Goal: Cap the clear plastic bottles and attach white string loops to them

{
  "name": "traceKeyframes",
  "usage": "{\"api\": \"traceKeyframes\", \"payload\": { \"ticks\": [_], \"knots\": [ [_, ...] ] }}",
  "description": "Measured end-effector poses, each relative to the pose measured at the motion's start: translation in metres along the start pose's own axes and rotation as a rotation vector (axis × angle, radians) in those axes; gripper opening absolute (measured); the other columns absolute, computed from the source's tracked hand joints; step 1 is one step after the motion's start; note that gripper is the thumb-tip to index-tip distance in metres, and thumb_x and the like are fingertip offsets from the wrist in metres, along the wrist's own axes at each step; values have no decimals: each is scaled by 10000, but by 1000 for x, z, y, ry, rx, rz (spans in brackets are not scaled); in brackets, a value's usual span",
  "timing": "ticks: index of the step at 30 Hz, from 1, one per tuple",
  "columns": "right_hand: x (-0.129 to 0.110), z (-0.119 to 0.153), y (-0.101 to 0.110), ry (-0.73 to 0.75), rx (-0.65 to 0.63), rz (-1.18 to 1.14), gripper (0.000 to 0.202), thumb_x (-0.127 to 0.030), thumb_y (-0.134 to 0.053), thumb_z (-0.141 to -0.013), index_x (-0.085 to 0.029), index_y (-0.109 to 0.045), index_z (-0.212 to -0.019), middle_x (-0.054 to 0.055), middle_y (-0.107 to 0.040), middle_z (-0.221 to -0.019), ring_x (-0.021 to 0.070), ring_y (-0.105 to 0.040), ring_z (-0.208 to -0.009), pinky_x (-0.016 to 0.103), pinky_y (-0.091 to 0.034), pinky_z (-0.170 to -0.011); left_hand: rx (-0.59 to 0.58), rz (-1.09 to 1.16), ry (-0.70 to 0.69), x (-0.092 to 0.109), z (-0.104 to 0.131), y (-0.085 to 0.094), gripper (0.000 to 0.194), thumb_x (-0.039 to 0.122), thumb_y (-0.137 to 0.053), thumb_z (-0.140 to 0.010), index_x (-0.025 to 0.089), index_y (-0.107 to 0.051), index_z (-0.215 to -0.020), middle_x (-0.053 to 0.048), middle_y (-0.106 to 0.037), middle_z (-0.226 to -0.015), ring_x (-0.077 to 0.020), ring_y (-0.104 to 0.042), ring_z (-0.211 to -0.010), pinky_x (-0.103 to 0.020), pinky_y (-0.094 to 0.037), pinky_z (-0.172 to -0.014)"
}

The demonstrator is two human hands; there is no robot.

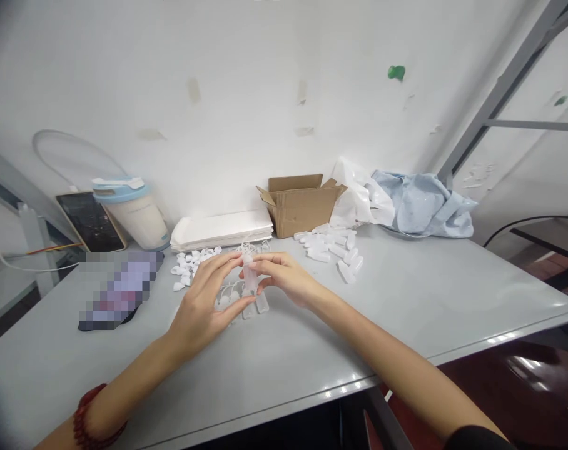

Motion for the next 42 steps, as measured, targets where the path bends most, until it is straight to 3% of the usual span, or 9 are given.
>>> {"api": "traceKeyframes", "payload": {
  "ticks": [5, 12, 19, 23, 28, 32, 42],
  "knots": [
    [-3, 2, -3, -33, -96, -10, 229, -261, -545, -843, -132, -691, -965, 82, -667, -874, 134, -591, -750, 264, -473, -635, -2, -42, -63, 0, 1, -2, 477, 244, -598, -833, 207, -426, -1276, -124, -525, -1267, -276, -429, -1225, -475, -364, -1023],
    [-13, 6, -2, -47, -186, 141, 235, -233, -492, -859, -129, -693, -922, 77, -662, -898, 141, -588, -823, 255, -483, -662, -23, -113, -126, 5, 1, -4, 442, 200, -583, -824, 221, -463, -1248, -105, -567, -1236, -295, -424, -1227, -497, -365, -1012],
    [-18, 7, 19, -126, -283, 488, 248, -291, -481, -873, -145, -682, -870, 43, -656, -834, 124, -589, -781, 233, -487, -649, -126, -170, -203, 3, -2, -17, 433, 163, -540, -820, 200, -500, -1250, -114, -591, -1220, -309, -451, -1196, -490, -368, -982],
    [-18, 9, 37, -215, -343, 741, 217, -251, -510, -840, -147, -686, -912, 41, -670, -854, 122, -600, -754, 217, -464, -608, -246, -140, -107, 3, -7, -35, 407, 234, -602, -790, 161, -530, -1184, -123, -607, -1160, -317, -455, -1155, -490, -367, -950],
    [-11, 6, 46, -254, -363, 877, 219, -246, -536, -803, -119, -694, -886, 39, -678, -761, 133, -601, -704, 243, -456, -647, -451, -154, -40, 10, -10, -55, 283, 270, -603, -781, 162, -568, -1040, -118, -618, -1080, -313, -474, -1104, -502, -348, -922],
    [-1, 2, 45, -273, -386, 925, 228, -280, -577, -770, -109, -688, -873, 32, -668, -703, 137, -590, -663, 251, -447, -641, -488, -209, 28, 7, -8, -58, 244, 267, -559, -788, 166, -560, -1010, -114, -605, -1054, -315, -469, -1086, -501, -346, -898],
    [1, 3, 43, -253, -409, 967, 212, -254, -553, -761, -129, -686, -870, 21, -649, -695, 131, -579, -647, 245, -432, -623, -470, -196, 102, -3, 1, -54, 364, 271, -566, -774, 157, -522, -1118, -118, -590, -1113, -318, -435, -1130, -510, -332, -929]
  ]
}}
Point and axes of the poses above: each hand's wrist, its own z-axis away from the middle knuckle, its own y-axis out of the back of the hand, x = y × z, the point moved 4 cm from there along -z, towards the middle knuckle
